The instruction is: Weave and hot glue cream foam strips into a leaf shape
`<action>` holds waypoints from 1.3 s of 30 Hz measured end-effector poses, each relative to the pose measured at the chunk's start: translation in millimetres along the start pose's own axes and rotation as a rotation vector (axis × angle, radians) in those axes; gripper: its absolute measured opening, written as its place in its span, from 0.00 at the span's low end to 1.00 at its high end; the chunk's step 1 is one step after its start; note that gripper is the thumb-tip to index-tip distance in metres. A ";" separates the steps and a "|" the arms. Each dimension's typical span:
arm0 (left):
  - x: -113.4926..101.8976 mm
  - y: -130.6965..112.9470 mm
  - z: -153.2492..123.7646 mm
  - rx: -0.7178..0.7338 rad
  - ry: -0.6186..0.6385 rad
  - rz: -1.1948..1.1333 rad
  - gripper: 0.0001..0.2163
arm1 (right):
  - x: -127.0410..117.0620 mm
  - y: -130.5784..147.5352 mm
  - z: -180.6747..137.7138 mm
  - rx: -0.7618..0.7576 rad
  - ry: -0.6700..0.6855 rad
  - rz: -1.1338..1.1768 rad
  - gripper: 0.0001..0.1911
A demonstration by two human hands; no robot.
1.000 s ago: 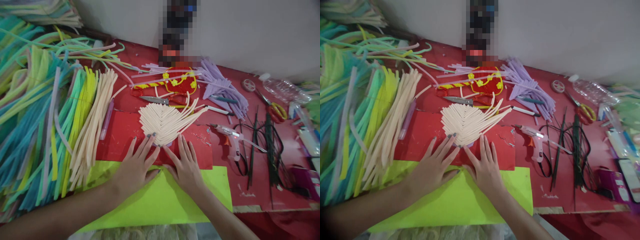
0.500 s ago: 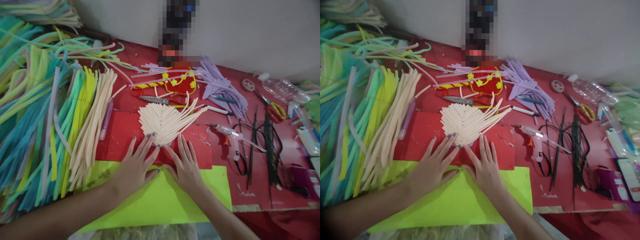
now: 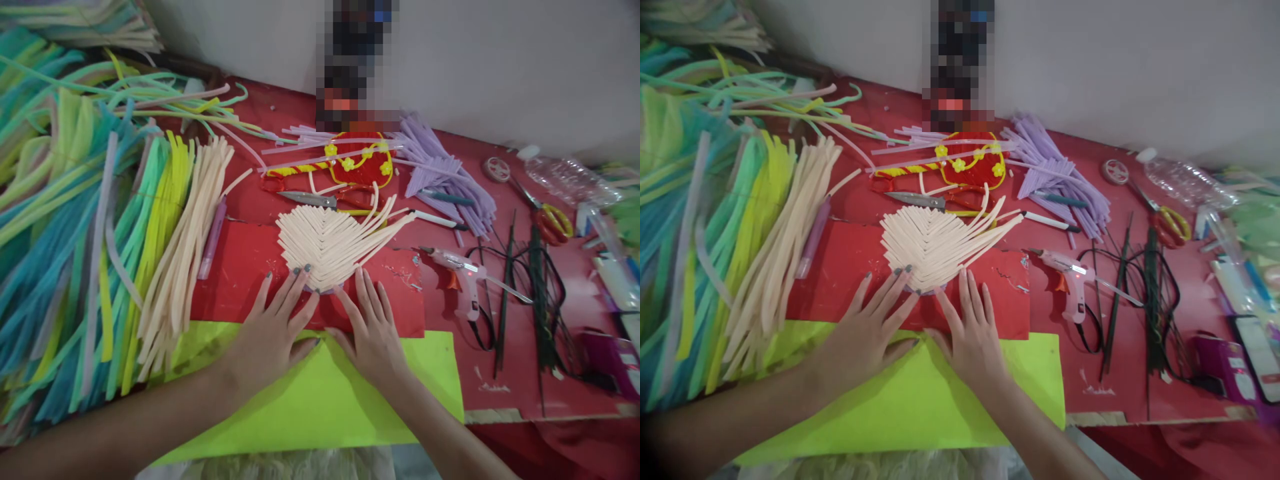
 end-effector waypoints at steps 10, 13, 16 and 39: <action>-1.3 -0.3 0.3 0.004 0.000 0.001 0.26 | -1.6 1.3 1.2 0.009 -0.014 0.013 0.36; -0.9 0.0 0.3 0.004 0.014 -0.003 0.26 | -1.5 1.6 0.9 0.009 -0.018 0.008 0.35; -1.0 0.3 0.5 0.004 0.026 -0.006 0.26 | -1.0 1.2 0.4 0.008 -0.007 0.008 0.35; 0.5 -0.9 0.3 0.013 0.013 0.021 0.26 | -9.6 -16.7 1.4 0.023 -0.038 0.030 0.31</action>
Point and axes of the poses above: each hand's wrist, its own z-axis towards the middle knuckle, its own x-axis out of the palm, y = z × x, the point moved 4 cm from there along z, towards the middle knuckle, and after that the axes turned 13 degrees about z, right-handed, at the moved point
